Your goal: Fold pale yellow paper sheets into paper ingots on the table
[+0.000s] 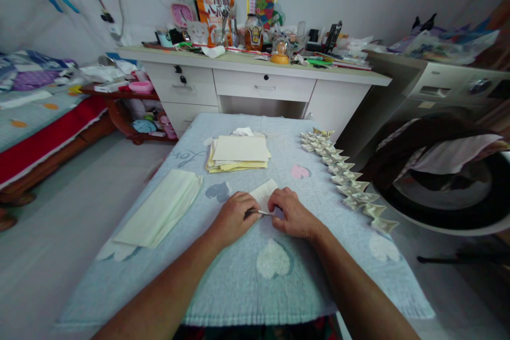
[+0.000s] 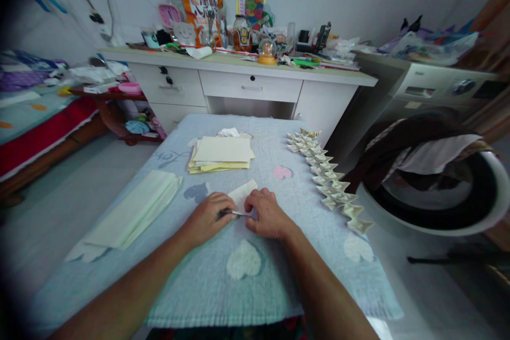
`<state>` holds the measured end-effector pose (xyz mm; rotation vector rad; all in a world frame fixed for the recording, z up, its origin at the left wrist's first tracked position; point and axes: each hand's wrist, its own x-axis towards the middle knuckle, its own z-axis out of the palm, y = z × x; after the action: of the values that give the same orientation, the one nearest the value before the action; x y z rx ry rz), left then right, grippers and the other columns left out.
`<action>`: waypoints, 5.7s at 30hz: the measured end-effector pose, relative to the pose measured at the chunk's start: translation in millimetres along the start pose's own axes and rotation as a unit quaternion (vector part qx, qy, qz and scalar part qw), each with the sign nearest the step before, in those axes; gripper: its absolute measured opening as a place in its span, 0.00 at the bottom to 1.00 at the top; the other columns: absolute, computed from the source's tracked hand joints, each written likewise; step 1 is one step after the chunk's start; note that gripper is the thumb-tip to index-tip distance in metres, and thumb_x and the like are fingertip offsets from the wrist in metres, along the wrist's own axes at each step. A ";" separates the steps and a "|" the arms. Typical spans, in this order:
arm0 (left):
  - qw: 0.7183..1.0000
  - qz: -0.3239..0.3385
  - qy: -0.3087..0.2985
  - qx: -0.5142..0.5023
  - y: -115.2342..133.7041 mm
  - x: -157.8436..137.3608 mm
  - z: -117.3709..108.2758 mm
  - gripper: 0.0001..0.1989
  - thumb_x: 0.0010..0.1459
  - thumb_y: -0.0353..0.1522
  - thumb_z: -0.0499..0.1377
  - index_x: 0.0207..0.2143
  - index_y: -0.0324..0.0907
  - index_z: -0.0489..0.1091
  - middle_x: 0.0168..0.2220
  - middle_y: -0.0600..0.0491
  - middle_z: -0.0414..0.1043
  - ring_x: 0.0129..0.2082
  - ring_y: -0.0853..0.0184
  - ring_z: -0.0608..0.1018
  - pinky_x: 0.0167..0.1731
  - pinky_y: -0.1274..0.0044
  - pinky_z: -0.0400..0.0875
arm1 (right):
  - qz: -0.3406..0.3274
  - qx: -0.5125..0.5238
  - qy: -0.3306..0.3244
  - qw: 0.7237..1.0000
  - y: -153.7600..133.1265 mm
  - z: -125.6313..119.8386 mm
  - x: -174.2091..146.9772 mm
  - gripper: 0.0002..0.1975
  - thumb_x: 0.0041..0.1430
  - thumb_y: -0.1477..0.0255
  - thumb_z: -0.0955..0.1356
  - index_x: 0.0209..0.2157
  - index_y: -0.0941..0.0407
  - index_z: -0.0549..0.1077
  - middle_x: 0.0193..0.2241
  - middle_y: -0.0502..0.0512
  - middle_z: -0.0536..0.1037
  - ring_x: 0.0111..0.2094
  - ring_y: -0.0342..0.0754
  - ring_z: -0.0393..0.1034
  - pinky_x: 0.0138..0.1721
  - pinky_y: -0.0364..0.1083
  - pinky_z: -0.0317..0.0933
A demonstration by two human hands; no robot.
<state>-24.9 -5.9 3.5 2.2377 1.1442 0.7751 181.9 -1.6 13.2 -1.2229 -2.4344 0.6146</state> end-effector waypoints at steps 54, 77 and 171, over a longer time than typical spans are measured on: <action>0.993 -0.105 0.042 0.041 1.3 -0.2 11.4 0.06 0.56 0.34 0.58 0.38 0.45 0.69 0.27 0.57 0.72 0.33 0.66 0.74 0.38 0.74 0.61 | 0.005 0.049 0.014 0.999 5.3 3.6 0.4 0.04 0.55 0.72 0.70 0.34 0.55 0.72 0.33 0.49 0.74 0.38 0.46 0.63 0.43 0.47 0.49; 0.983 -0.133 0.037 0.119 -3.0 -1.1 7.8 0.05 0.55 0.31 0.57 0.37 0.44 0.68 0.24 0.58 0.72 0.33 0.64 0.72 0.36 0.73 0.59 | 0.069 0.001 0.038 0.997 -0.7 16.1 4.9 0.10 0.53 0.77 0.68 0.39 0.52 0.73 0.31 0.50 0.72 0.38 0.48 0.60 0.41 0.47 0.46; 0.982 -0.126 -0.019 0.142 -2.9 1.0 4.4 0.11 0.53 0.39 0.62 0.40 0.53 0.72 0.40 0.54 0.67 0.45 0.60 0.66 0.44 0.68 0.56 | 0.103 -0.033 0.029 0.994 -14.4 17.5 5.2 0.21 0.53 0.76 0.64 0.49 0.55 0.60 0.42 0.56 0.70 0.43 0.52 0.59 0.44 0.50 0.50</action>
<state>-23.0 -4.4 -1.4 2.2566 1.5652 0.4877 160.9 -8.9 6.5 -1.5104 -2.3149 0.5500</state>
